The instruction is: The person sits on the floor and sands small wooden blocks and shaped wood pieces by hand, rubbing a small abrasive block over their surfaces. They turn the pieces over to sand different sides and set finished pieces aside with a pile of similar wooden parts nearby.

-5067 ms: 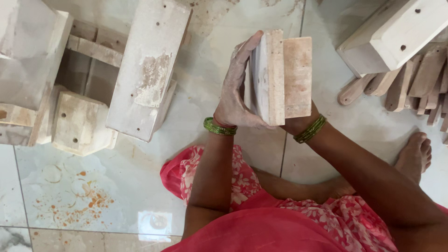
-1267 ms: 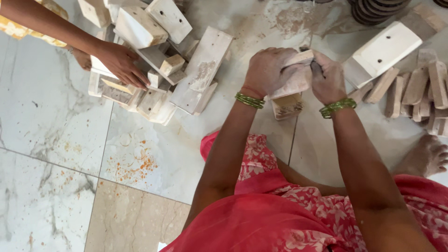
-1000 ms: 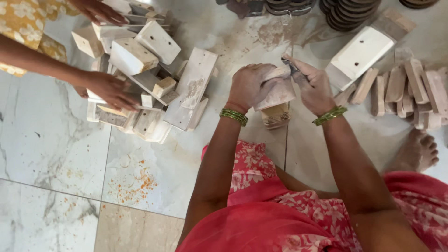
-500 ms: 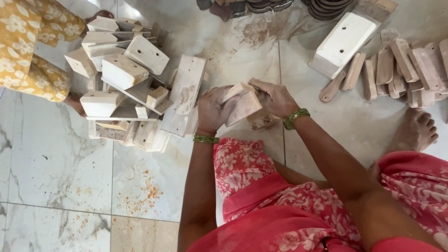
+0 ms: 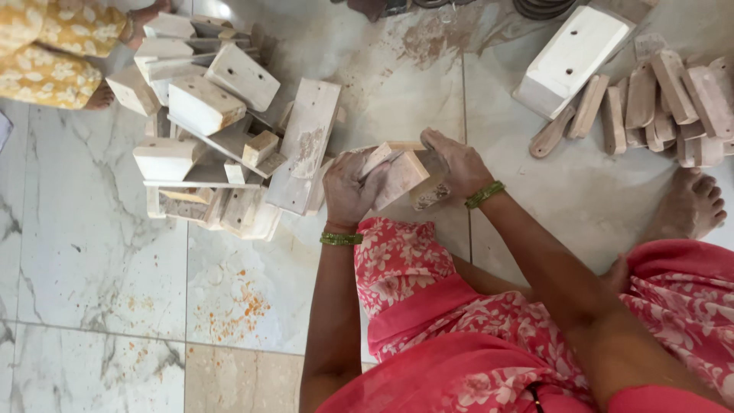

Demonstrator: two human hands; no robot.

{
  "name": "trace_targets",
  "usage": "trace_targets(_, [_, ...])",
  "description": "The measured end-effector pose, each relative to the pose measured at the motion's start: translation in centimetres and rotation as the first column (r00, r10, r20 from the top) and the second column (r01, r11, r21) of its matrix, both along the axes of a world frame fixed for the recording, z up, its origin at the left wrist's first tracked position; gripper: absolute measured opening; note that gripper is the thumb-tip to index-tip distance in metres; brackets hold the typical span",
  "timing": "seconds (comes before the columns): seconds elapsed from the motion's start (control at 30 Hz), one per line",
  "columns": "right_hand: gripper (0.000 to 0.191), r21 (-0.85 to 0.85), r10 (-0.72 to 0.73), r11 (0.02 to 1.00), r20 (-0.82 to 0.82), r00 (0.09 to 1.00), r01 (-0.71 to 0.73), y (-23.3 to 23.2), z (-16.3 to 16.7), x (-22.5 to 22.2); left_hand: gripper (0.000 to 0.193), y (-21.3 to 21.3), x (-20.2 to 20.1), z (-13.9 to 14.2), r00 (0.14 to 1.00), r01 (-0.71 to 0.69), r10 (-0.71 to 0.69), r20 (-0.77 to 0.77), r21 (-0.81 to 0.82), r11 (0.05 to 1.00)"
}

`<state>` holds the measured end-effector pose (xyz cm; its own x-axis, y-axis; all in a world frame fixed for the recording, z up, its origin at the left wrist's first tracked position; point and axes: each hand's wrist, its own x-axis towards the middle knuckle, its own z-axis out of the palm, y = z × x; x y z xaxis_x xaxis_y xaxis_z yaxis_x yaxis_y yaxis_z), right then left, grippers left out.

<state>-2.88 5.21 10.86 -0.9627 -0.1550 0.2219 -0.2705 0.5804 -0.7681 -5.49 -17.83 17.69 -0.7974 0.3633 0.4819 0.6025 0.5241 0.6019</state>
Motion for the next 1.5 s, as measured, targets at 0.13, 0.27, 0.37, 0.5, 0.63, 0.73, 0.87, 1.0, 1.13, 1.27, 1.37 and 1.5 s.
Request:
trace_targets(0.13, [0.057, -0.13, 0.002, 0.991, -0.195, 0.981, -0.028, -0.2, -1.1, 0.9, 0.032, 0.3, 0.2, -0.1, 1.0, -0.017, 0.017, 0.002, -0.017, 1.0])
trace_targets(0.27, [0.063, 0.167, -0.008, 0.985, -0.228, 0.974, 0.047, 0.2, -1.5, 0.5, 0.03, 0.4, 0.2, -0.1, 0.998, 0.016, -0.016, -0.063, 0.002, 1.0])
trace_targets(0.37, [0.053, 0.188, -0.118, 0.973, -0.107, 0.987, 0.137, 1.0, -1.7, 0.0, 0.032, 0.4, 0.2, -0.1, 1.0, -0.02, 0.02, 0.012, -0.002, 1.0])
trace_targets(0.5, [0.059, -0.046, -0.153, 0.988, -0.225, 0.962, 0.146, 1.2, -3.0, 0.4, 0.031, 0.5, 0.2, -0.2, 0.999, -0.015, 0.015, -0.051, 0.009, 1.0])
trace_targets(0.63, [0.053, 0.241, 0.019, 0.969, -0.291, 0.956, 0.054, 1.2, -4.9, 0.5, 0.03, 0.4, 0.3, -0.4, 0.999, -0.004, 0.005, -0.048, 0.015, 1.0])
trace_targets(0.73, [0.049, 0.36, -0.095, 0.925, -0.102, 0.99, 0.126, 2.1, -5.9, -0.5, 0.031, 0.2, 0.4, -0.4, 0.999, -0.007, 0.008, -0.052, 0.018, 1.0])
trace_targets(0.87, [0.054, 0.165, -0.149, 0.973, -0.101, 0.984, 0.164, 1.8, -6.8, -0.7, 0.031, 0.2, 0.5, -0.3, 1.0, -0.019, 0.019, -0.012, -0.016, 1.0])
trace_targets(1.0, [0.06, 0.175, -0.005, 0.983, -0.279, 0.96, 0.056, 1.6, -7.7, -0.5, 0.032, 0.4, 0.5, -0.1, 0.999, -0.034, 0.034, 0.027, -0.002, 0.999])
trace_targets(1.13, [0.043, 0.541, -0.125, 0.84, 0.262, 0.957, -0.038, 4.3, -9.3, -1.2, 0.031, 0.1, 0.9, 0.0, 1.0, 0.005, -0.005, 0.014, 0.035, 0.999])
trace_targets(1.27, [0.045, 0.265, -0.22, 0.942, 0.021, 0.975, 0.206, 5.1, -11.9, -1.1, 0.034, -0.1, 1.0, -0.2, 1.0, -0.017, 0.017, 0.001, 0.007, 1.0])
trace_targets(1.37, [0.042, 0.097, -0.138, 0.984, -0.103, 0.985, 0.148, 3.9, -13.9, -0.9, 0.032, -0.1, 1.0, -0.4, 0.999, -0.034, 0.034, 0.037, 0.001, 0.999])
trace_targets(1.5, [0.029, 0.501, -0.197, 0.855, 0.556, 0.808, -0.136, 5.2, -14.6, -1.7, 0.033, 0.2, 0.8, -0.3, 1.0, -0.018, 0.018, 0.005, -0.007, 1.0])
